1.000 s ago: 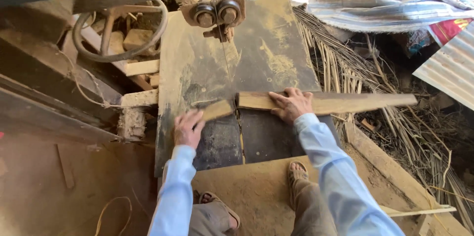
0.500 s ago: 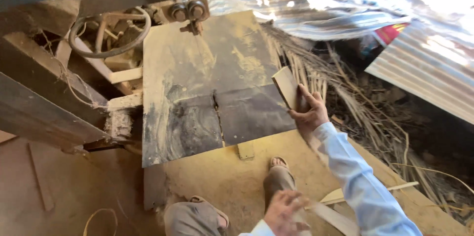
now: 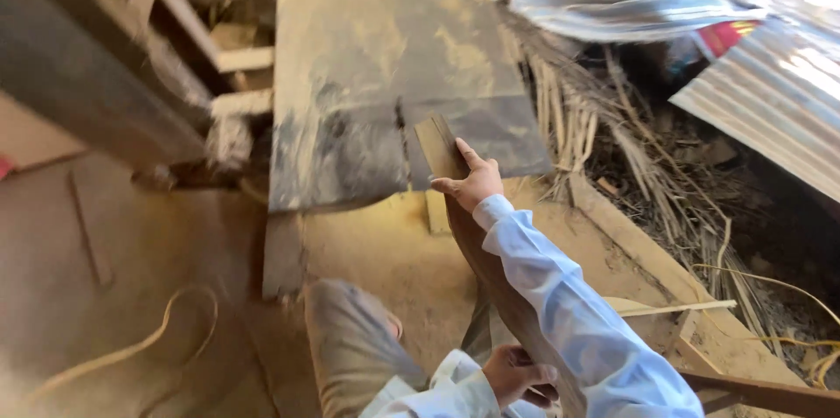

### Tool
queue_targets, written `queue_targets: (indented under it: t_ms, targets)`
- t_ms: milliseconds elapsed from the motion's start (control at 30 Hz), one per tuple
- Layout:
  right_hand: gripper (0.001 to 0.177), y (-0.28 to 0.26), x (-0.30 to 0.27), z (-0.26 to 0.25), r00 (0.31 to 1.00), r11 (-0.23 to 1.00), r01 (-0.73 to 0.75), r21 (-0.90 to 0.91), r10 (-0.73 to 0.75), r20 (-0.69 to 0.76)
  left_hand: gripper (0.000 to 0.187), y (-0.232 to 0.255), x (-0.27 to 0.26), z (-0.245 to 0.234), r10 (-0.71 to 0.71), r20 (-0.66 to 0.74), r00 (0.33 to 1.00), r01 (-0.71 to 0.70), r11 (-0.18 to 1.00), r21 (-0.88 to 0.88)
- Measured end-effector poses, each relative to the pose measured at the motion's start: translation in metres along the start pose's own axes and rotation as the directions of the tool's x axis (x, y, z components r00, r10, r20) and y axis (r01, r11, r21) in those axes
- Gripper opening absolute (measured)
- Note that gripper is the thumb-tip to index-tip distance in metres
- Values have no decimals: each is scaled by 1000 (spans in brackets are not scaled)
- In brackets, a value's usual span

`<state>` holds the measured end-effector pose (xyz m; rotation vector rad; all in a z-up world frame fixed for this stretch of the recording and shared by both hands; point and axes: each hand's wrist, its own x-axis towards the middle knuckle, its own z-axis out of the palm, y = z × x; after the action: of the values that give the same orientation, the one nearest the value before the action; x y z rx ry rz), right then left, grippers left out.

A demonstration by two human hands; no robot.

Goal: A person in a workshop is sanding and shaping a curved wooden strip by manually guiding it against a machine surface.

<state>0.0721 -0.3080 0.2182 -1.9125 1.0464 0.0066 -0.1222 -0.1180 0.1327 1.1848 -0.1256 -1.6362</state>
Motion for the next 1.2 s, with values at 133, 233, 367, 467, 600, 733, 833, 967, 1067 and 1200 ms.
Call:
queue_targets:
  t_ms: [133, 233, 367, 467, 600, 733, 833, 967, 1067, 1200]
  targets:
    - [78, 69, 44, 49, 999, 967, 42, 251, -47, 13, 36, -39, -1, -25, -18, 60, 998, 29, 981, -190]
    - [72, 88, 8, 29, 994, 986, -56, 154, 40, 102, 35, -34, -16, -30, -18, 46, 999, 28, 973, -228]
    - [64, 140, -61, 5, 939, 982, -67, 179, 1, 345, 29, -39, -21, -37, -39, 12, 999, 41, 955, -294]
    - [32, 193, -83, 25, 897, 930, 193, 314, -297, 328, 28, -41, -23, -36, -28, -23, 999, 22, 968, -250]
    - [34, 187, -74, 54, 945, 921, 135, 365, -230, 233, 27, -37, -30, -39, -30, -121, 992, 1, 973, -230]
    - [30, 169, -66, 80, 958, 897, 106, 428, -208, 198, 26, -22, -52, -52, 9, -329, 944, -84, 973, -215]
    - [24, 165, -67, 90, 960, 865, 86, 495, -205, 193, 23, -22, -59, -59, 50, -346, 937, -109, 982, -155]
    - [28, 163, -81, 84, 943, 815, 22, 580, -210, 259, 27, -33, -63, -60, 132, -257, 957, -177, 971, -161]
    - [41, 179, -74, 90, 923, 836, 74, 544, -264, 279, 32, -47, -56, -61, 123, -219, 968, -160, 974, -162]
    - [45, 173, -56, 92, 887, 827, 119, 550, -337, 314, 33, -46, -41, -66, 148, -178, 973, -178, 970, -165]
